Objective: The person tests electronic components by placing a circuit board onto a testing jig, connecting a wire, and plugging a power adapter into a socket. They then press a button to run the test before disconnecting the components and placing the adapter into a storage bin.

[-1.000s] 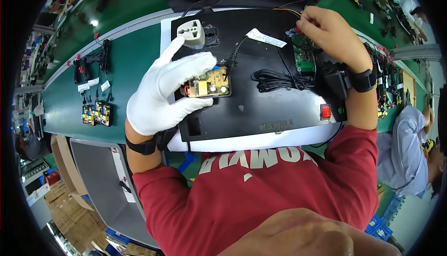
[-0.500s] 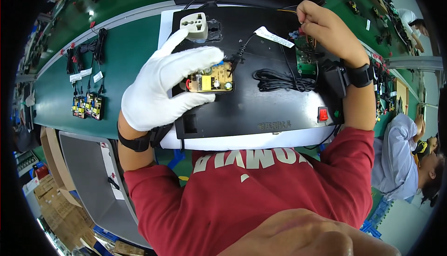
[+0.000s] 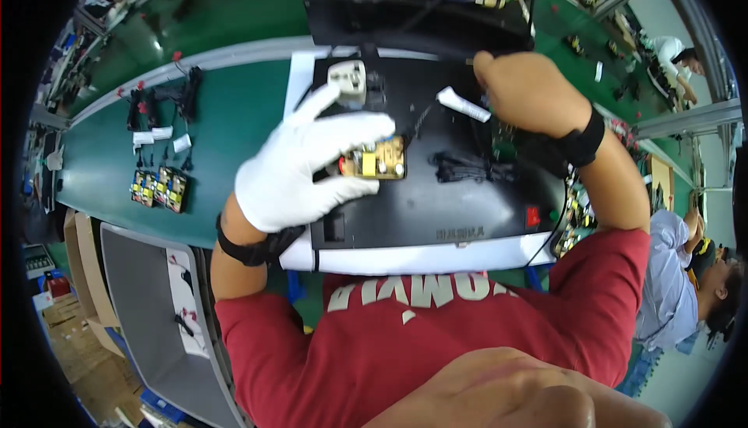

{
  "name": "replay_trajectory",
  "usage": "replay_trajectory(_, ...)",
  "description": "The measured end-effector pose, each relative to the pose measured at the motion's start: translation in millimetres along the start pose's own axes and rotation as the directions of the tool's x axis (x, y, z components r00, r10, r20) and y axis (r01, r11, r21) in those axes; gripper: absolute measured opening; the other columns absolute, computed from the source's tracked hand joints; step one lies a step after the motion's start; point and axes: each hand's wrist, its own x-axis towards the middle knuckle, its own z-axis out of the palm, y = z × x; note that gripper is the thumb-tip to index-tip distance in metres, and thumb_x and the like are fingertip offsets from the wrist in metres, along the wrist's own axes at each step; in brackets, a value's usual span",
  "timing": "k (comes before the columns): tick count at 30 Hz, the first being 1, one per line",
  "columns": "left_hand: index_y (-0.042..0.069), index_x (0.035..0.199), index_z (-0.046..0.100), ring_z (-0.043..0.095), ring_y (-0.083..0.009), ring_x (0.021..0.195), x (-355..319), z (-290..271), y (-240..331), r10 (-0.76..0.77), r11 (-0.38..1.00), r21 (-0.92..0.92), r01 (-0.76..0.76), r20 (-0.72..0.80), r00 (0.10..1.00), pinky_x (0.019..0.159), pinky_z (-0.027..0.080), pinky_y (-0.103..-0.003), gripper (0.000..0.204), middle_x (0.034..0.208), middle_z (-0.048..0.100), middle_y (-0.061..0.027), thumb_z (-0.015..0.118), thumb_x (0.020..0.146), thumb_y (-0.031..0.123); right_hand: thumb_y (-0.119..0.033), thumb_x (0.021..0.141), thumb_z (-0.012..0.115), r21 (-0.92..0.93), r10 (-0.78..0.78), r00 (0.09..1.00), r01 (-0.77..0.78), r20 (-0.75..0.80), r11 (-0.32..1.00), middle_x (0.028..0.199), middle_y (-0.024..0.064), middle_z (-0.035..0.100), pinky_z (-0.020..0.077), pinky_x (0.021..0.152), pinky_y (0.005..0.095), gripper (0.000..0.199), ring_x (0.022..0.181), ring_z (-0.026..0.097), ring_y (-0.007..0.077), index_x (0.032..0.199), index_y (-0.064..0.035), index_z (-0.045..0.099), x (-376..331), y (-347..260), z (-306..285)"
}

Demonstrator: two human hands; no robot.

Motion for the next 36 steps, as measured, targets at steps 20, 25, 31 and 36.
replay_trajectory(20, 0.008, 0.117, 0.064, 0.052, -0.0416, 0.116, -3, 1, 4, -0.033, 0.999, 0.028, 0.033, -0.006, 0.999, 0.105, 0.038, -0.046, 0.051, 0.109, 0.068, -0.0112, 0.081, 0.071, 0.025, -0.049, 0.078, 0.073, 0.499, 0.420, 0.899, -0.421, 0.121, 0.758, 0.070, 0.0131, 0.065, 0.0486, 0.063, 0.0392, 0.050, 0.068, 0.063, 0.0300, 0.082, -0.0017, 0.060, -10, 8, 16)
replay_trajectory(25, 0.010, 0.107, 0.067, 0.060, -0.0293, 0.106, 3, 4, 11, 0.018, 0.995, 0.096, -0.014, -0.048, 0.999, 0.107, 0.035, -0.048, 0.039, 0.101, 0.069, -0.0063, 0.079, 0.072, 0.024, -0.032, 0.086, 0.067, 0.466, 0.415, 0.910, -0.360, -0.016, 0.808, 0.069, 0.0149, 0.064, 0.0480, 0.062, 0.0431, 0.031, 0.069, 0.064, 0.0346, 0.089, -0.0028, 0.057, -15, -2, 25)
replay_trajectory(31, 0.016, 0.092, 0.068, 0.063, -0.0211, 0.090, 11, 18, 37, 0.046, 0.870, 0.492, 0.008, -0.098, 0.994, 0.105, 0.034, -0.049, 0.027, 0.082, 0.062, -0.0011, 0.077, 0.072, 0.031, -0.011, 0.085, 0.070, 0.541, 0.525, 0.584, -0.167, -0.619, 0.824, 0.061, 0.0092, 0.058, 0.0457, 0.051, 0.0326, 0.020, 0.052, 0.057, 0.0260, 0.094, -0.0033, 0.053, -32, -12, -4)
replay_trajectory(36, 0.016, 0.090, 0.067, 0.063, -0.0248, 0.090, 17, 14, 56, 0.161, 0.850, 0.521, 0.075, -0.394, 0.905, 0.103, 0.035, -0.051, 0.030, 0.088, 0.064, -0.0052, 0.083, 0.067, 0.026, -0.011, 0.092, 0.059, 0.719, 0.477, 0.549, 0.421, -0.687, 0.553, 0.075, 0.0092, 0.062, 0.0457, 0.061, 0.0215, 0.042, 0.066, 0.059, 0.0124, 0.127, 0.0073, 0.047, -102, -33, -68)
